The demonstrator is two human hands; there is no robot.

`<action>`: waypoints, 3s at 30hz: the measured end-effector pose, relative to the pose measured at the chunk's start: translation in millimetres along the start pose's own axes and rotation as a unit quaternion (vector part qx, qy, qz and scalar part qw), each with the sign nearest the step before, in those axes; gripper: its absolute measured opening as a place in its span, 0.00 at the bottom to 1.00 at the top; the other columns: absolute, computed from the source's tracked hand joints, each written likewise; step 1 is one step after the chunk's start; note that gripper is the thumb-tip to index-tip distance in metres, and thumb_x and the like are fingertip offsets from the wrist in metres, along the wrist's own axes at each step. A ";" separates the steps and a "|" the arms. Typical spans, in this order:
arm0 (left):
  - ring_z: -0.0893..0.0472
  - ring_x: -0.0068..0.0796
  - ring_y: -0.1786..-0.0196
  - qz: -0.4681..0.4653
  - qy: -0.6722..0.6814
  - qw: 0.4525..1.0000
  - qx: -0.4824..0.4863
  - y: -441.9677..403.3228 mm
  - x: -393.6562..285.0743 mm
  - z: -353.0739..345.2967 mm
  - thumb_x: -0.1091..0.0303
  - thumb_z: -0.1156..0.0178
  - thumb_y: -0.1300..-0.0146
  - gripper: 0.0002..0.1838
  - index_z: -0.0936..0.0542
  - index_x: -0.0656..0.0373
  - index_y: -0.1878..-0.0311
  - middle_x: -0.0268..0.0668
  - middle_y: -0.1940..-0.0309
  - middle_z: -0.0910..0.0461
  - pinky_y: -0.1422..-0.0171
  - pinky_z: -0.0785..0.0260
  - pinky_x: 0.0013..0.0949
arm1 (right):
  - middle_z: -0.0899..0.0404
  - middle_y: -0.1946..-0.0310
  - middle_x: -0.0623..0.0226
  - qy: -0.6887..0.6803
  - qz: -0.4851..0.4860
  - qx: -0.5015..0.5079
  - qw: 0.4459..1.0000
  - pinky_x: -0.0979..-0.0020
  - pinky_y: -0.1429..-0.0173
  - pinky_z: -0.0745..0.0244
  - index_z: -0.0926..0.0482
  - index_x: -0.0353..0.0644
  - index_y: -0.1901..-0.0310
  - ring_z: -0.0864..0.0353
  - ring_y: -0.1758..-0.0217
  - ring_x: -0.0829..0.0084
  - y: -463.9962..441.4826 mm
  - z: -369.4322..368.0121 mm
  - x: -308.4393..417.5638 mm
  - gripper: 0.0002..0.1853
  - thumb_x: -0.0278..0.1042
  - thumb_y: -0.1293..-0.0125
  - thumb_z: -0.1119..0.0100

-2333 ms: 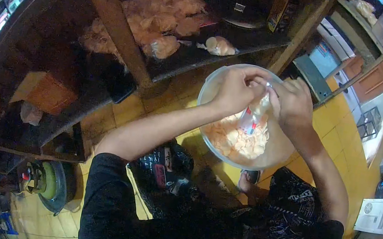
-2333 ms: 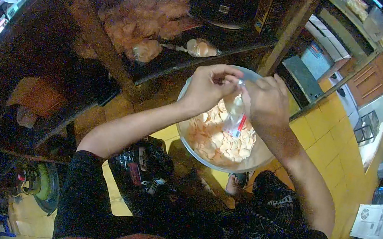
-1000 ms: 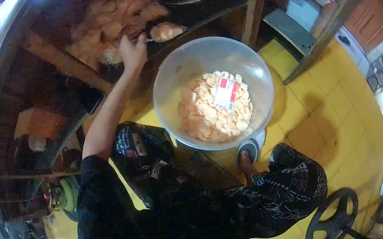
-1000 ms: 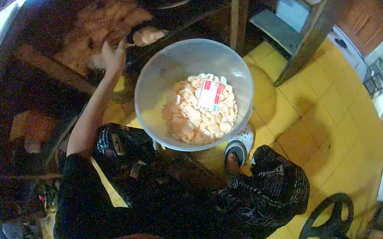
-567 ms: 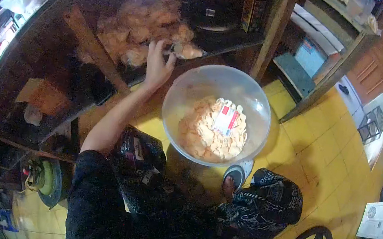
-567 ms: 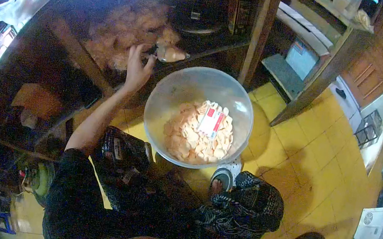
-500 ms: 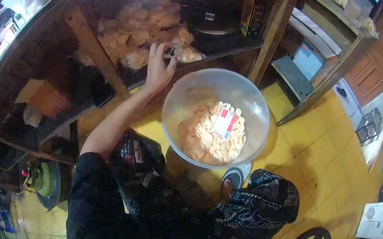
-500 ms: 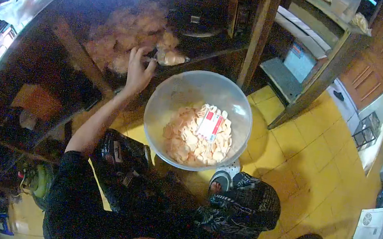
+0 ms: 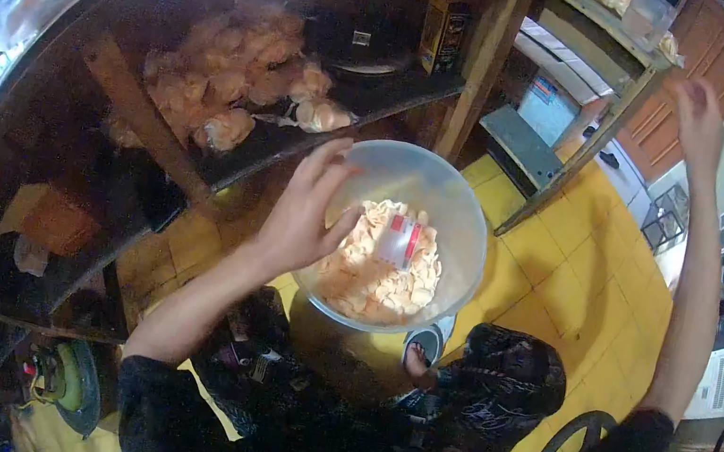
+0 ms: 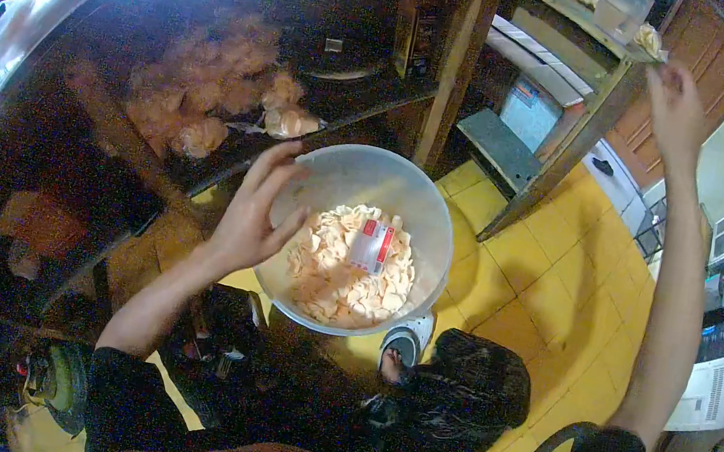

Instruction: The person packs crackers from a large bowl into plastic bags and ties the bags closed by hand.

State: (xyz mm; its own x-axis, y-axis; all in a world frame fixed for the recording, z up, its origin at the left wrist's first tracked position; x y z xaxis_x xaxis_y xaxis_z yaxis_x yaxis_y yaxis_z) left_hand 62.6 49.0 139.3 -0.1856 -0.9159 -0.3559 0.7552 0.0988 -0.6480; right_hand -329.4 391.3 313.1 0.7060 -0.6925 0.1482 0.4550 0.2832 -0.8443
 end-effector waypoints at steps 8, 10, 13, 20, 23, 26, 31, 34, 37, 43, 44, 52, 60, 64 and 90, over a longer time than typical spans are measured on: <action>0.35 0.56 0.31 0.068 -0.075 0.988 0.114 42.6 29.8 37.4 0.69 0.32 0.42 0.27 0.28 0.60 0.40 0.53 0.32 0.38 0.28 0.38 0.47 | 0.18 0.55 0.53 0.011 -0.215 0.047 0.976 0.66 0.46 0.25 0.27 0.30 0.47 0.19 0.53 0.62 -155.1 -147.1 -97.5 0.25 0.40 0.39 0.32; 0.35 0.56 0.31 0.081 -0.067 0.989 0.107 47.4 32.7 48.4 0.68 0.32 0.42 0.27 0.28 0.60 0.40 0.53 0.32 0.38 0.28 0.38 0.48 | 0.18 0.56 0.54 0.030 -0.216 0.060 0.974 0.65 0.48 0.25 0.26 0.30 0.49 0.19 0.55 0.62 -154.8 -154.5 -97.2 0.24 0.39 0.40 0.32; 0.35 0.56 0.30 0.103 -0.064 0.988 0.100 55.3 42.3 60.1 0.66 0.33 0.40 0.26 0.28 0.60 0.40 0.54 0.31 0.39 0.27 0.38 0.48 | 0.18 0.59 0.54 0.040 -0.208 0.053 0.976 0.65 0.51 0.24 0.26 0.30 0.53 0.20 0.58 0.62 -153.4 -151.5 -95.4 0.23 0.38 0.41 0.31; 0.38 0.56 0.28 0.105 -0.055 0.988 0.099 66.7 49.4 62.3 0.65 0.34 0.39 0.26 0.29 0.58 0.38 0.52 0.31 0.39 0.25 0.41 0.48 | 0.18 0.64 0.55 -0.006 -0.159 -0.022 0.987 0.63 0.57 0.24 0.24 0.29 0.60 0.22 0.64 0.63 -139.5 -114.2 -65.1 0.19 0.35 0.44 0.28; 0.38 0.56 0.29 0.096 -0.046 0.988 0.109 68.1 49.0 61.7 0.65 0.34 0.39 0.26 0.29 0.58 0.39 0.52 0.31 0.40 0.25 0.41 0.48 | 0.18 0.66 0.56 -0.062 -0.133 -0.064 0.987 0.62 0.60 0.24 0.23 0.29 0.63 0.23 0.67 0.63 -124.6 -83.4 -31.0 0.18 0.34 0.46 0.27; 0.37 0.56 0.29 0.107 -0.040 0.986 0.119 70.7 54.5 62.5 0.65 0.34 0.39 0.26 0.29 0.58 0.38 0.52 0.31 0.39 0.25 0.41 0.47 | 0.18 0.69 0.56 -0.149 -0.120 -0.082 0.978 0.62 0.63 0.24 0.23 0.29 0.66 0.24 0.70 0.63 -99.0 -50.1 28.9 0.16 0.33 0.47 0.26; 0.36 0.56 0.29 0.099 -0.048 0.987 0.121 72.9 67.4 60.0 0.63 0.34 0.38 0.25 0.28 0.59 0.39 0.52 0.31 0.38 0.27 0.39 0.46 | 0.19 0.72 0.57 -0.421 -0.176 -0.022 0.890 0.62 0.67 0.23 0.22 0.28 0.72 0.25 0.75 0.64 -21.4 -22.7 139.9 0.16 0.30 0.50 0.24; 0.34 0.54 0.31 0.100 -0.050 0.986 0.122 69.3 68.3 61.4 0.62 0.34 0.38 0.25 0.27 0.59 0.40 0.51 0.33 0.36 0.28 0.38 0.46 | 0.18 0.62 0.54 -0.472 -0.127 0.073 0.870 0.65 0.54 0.23 0.25 0.30 0.56 0.19 0.61 0.64 30.7 -31.8 167.8 0.16 0.31 0.41 0.32; 0.32 0.52 0.31 0.085 -0.032 0.988 0.126 62.2 61.0 62.8 0.62 0.35 0.38 0.24 0.27 0.60 0.40 0.50 0.34 0.34 0.29 0.37 0.46 | 0.18 0.54 0.59 -0.604 -0.158 0.187 0.758 0.71 0.44 0.24 0.30 0.32 0.42 0.18 0.52 0.71 88.5 -47.5 196.7 0.25 0.21 0.41 0.33; 0.32 0.52 0.32 0.079 -0.004 0.987 0.141 58.7 57.1 66.8 0.62 0.35 0.37 0.25 0.27 0.59 0.39 0.49 0.35 0.32 0.29 0.37 0.46 | 0.30 0.76 0.78 -0.684 -0.189 0.267 0.652 0.79 0.63 0.29 0.31 0.37 0.53 0.31 0.73 0.85 174.5 -37.3 314.3 0.25 0.15 0.50 0.28; 0.31 0.53 0.34 0.067 -0.022 0.989 0.127 59.3 56.3 69.8 0.68 0.36 0.40 0.23 0.27 0.61 0.42 0.49 0.37 0.32 0.30 0.36 0.45 | 0.30 0.77 0.78 -0.694 -0.194 0.277 0.635 0.79 0.65 0.30 0.31 0.39 0.55 0.32 0.75 0.86 181.7 -34.9 320.2 0.25 0.15 0.51 0.27; 0.29 0.52 0.36 0.101 0.032 0.990 0.095 78.6 93.0 69.3 0.77 0.37 0.47 0.22 0.25 0.61 0.47 0.48 0.39 0.30 0.31 0.34 0.43 | 0.26 0.76 0.71 -0.722 0.084 0.353 0.589 0.78 0.69 0.31 0.33 0.41 0.62 0.28 0.76 0.83 206.4 -13.3 363.5 0.23 0.17 0.50 0.26; 0.29 0.51 0.35 0.097 -0.051 0.988 0.105 80.3 87.9 82.5 0.78 0.37 0.47 0.21 0.24 0.62 0.47 0.48 0.39 0.29 0.30 0.35 0.43 | 0.26 0.75 0.71 -0.676 0.061 0.361 0.639 0.78 0.69 0.30 0.33 0.41 0.62 0.28 0.75 0.83 211.2 -23.7 350.0 0.22 0.17 0.50 0.26; 0.28 0.52 0.37 0.089 -0.050 0.989 0.107 84.7 94.2 81.9 0.76 0.37 0.46 0.20 0.24 0.63 0.47 0.49 0.41 0.29 0.31 0.34 0.43 | 0.26 0.75 0.71 -0.661 0.061 0.369 0.651 0.78 0.69 0.30 0.33 0.41 0.62 0.28 0.75 0.82 214.8 -27.6 349.3 0.22 0.17 0.50 0.26; 0.27 0.51 0.37 0.082 -0.023 0.986 0.144 93.0 96.4 65.9 0.69 0.36 0.40 0.22 0.24 0.64 0.43 0.50 0.41 0.27 0.30 0.34 0.43 | 0.25 0.74 0.71 -0.625 0.027 0.392 0.674 0.77 0.67 0.29 0.33 0.41 0.62 0.27 0.73 0.82 240.7 -30.5 342.7 0.21 0.19 0.49 0.26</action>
State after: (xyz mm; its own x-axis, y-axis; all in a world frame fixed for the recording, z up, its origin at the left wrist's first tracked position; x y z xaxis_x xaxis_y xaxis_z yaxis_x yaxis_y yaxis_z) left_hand 156.4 -55.8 89.1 -0.0234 -0.9142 -0.4045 0.9208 0.1379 -0.3647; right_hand 5.5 201.9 145.0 0.4151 0.2943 0.8609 0.2119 0.8889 -0.4061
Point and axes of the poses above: each hand's wrist, its own y-axis away from the middle knuckle, its own z-axis out of the back of the hand, x = y × z, the point moved 3 cm from there along -y, towards the middle knuckle
